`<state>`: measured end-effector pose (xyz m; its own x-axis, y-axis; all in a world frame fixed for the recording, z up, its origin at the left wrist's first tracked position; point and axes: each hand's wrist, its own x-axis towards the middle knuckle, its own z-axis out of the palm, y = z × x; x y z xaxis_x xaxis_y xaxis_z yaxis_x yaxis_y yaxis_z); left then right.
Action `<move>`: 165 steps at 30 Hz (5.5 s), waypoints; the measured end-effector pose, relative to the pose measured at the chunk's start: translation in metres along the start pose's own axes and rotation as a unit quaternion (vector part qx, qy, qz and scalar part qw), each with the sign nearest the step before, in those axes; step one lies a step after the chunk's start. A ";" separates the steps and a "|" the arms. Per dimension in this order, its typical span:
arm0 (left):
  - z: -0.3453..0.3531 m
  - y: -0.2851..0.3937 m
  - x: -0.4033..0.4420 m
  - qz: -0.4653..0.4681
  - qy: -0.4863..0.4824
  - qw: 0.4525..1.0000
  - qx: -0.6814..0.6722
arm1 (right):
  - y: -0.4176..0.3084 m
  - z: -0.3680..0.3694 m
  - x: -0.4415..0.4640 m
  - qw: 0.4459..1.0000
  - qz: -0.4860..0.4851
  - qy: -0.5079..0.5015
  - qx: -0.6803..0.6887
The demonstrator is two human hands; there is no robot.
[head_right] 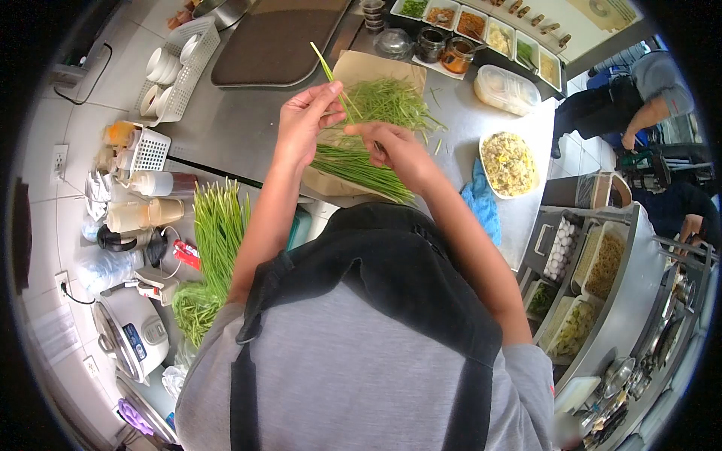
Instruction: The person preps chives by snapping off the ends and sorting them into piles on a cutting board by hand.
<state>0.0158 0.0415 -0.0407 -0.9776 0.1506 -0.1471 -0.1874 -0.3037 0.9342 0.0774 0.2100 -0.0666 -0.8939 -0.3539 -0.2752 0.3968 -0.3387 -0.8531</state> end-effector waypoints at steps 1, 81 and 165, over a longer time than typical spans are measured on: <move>0.000 0.000 -0.001 0.000 0.001 1.000 -0.002 | -0.001 0.006 0.000 0.999 0.003 0.014 -0.031; -0.005 -0.016 0.030 0.037 -0.186 0.914 0.358 | -0.001 -0.063 -0.022 0.825 -0.167 0.229 -0.489; -0.022 0.047 0.021 -0.013 -0.086 0.996 0.010 | 0.001 0.011 0.011 0.986 0.000 0.011 -0.168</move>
<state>-0.0159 0.0100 -0.0073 -0.9410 0.3180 -0.1153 -0.2092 -0.2795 0.9371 0.0706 0.1964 -0.0660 -0.8998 -0.3338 -0.2809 0.3081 -0.0305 -0.9509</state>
